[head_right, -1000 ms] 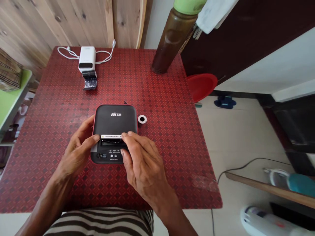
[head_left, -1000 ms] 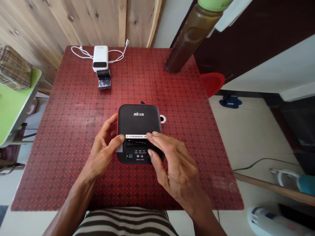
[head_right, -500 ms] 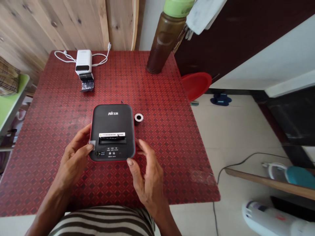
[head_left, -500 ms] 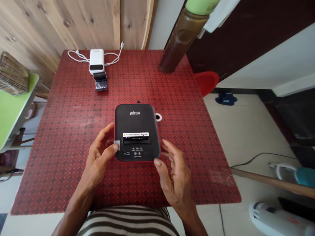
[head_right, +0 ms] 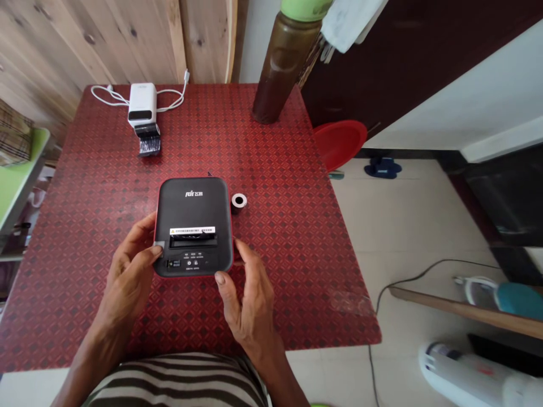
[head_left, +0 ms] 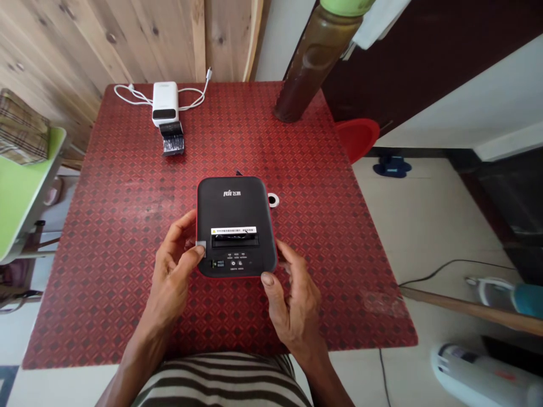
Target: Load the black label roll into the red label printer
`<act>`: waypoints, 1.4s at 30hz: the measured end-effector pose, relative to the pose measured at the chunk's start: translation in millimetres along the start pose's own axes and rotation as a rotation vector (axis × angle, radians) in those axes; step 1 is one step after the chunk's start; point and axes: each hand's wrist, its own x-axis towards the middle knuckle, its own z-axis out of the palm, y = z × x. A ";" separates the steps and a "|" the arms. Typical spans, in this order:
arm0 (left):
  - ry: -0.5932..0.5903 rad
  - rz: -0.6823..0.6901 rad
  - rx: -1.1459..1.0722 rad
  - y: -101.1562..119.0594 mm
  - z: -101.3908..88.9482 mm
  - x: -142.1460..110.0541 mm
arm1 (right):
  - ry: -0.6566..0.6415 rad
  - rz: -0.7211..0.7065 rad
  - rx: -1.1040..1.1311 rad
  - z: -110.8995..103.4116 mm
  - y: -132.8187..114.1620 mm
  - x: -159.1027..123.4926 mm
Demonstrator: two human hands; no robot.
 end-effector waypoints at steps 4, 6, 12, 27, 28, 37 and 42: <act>-0.004 0.023 0.002 -0.8 1.5 -0.2 | 0.008 -0.018 0.009 1.9 0.1 1.4; -0.017 0.025 0.015 -0.6 0.9 -0.2 | 0.008 -0.022 0.009 1.4 0.2 1.7; -0.063 0.046 0.027 -2.7 -4.6 0.7 | -0.051 -0.030 0.019 -21.6 -5.2 21.0; -0.104 -0.024 -0.015 5.5 -5.3 0.8 | -0.228 -0.101 -0.014 -8.6 -32.1 116.4; -0.105 -0.026 -0.017 5.3 -5.4 0.9 | -0.252 -0.086 0.027 -10.9 -31.8 115.9; -0.097 -0.036 0.011 5.9 -6.2 -0.6 | -0.697 -0.257 -0.460 9.5 -42.8 149.3; -0.105 -0.017 0.005 4.3 -6.9 0.5 | -0.830 -0.325 -0.703 31.7 -59.8 163.8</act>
